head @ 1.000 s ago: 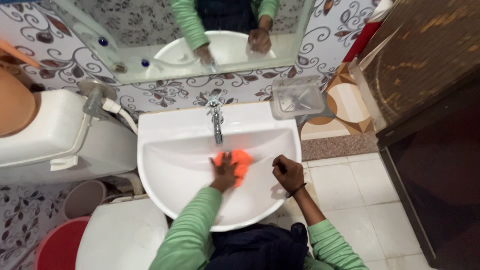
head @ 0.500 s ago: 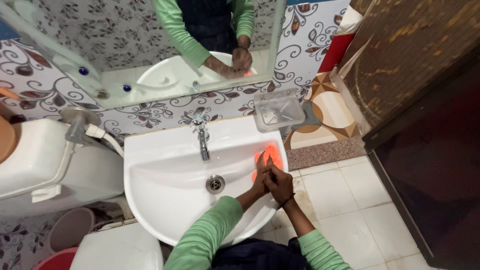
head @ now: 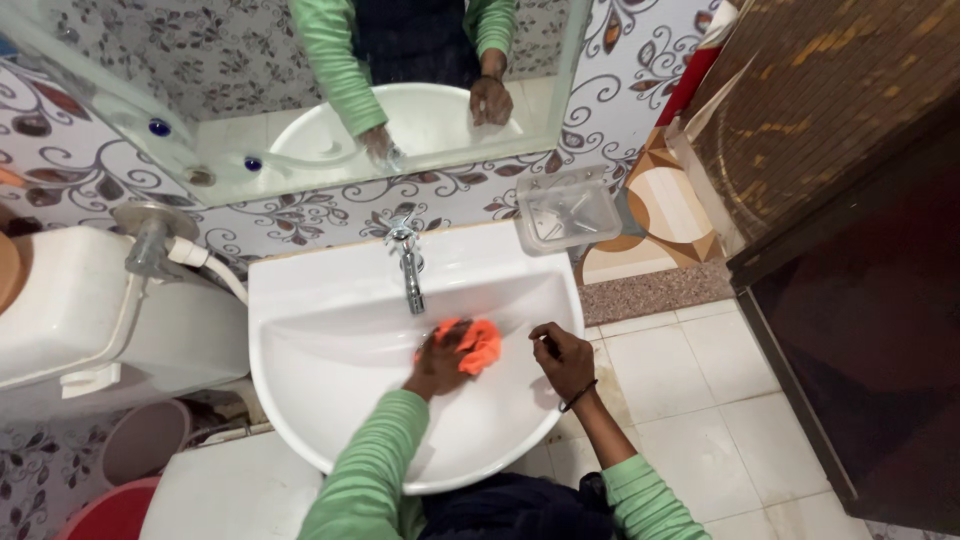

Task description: The person scrubs the interior basin of a white bathroom sink using an orange cloth. They wipe the surface in circular and back-and-forth motions, covering the bottom and sides of the basin. The person also wipes the chrome faucet and the drain area. The sink is rinsed with water from the tap during the process.

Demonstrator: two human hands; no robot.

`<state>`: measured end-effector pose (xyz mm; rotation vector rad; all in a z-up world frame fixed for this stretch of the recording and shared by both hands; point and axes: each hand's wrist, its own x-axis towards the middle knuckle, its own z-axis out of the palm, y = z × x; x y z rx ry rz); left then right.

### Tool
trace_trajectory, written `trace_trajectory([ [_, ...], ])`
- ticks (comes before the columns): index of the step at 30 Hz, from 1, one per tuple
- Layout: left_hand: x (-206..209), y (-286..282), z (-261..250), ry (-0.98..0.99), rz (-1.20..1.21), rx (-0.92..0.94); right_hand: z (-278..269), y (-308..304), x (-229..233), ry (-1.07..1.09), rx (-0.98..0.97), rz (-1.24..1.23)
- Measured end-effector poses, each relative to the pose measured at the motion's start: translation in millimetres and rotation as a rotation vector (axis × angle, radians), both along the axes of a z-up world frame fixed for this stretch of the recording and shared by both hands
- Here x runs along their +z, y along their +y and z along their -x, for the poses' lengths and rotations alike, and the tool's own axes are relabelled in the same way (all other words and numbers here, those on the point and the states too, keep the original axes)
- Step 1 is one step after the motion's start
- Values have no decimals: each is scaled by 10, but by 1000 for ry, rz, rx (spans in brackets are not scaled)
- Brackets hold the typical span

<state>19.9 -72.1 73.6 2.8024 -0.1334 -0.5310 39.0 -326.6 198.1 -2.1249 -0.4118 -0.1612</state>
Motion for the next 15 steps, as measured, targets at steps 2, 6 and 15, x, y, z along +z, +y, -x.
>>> trace_trajectory([
  [2, -154, 321, 100, -106, -26, -82, 6, 5, 12, -5, 3, 21],
  [6, -353, 801, 254, -177, -169, -214, 26, 4, 23, -51, 20, 29],
  [15, -43, 1511, 567, 131, -478, -162, 26, 16, 37, -59, 33, 78],
])
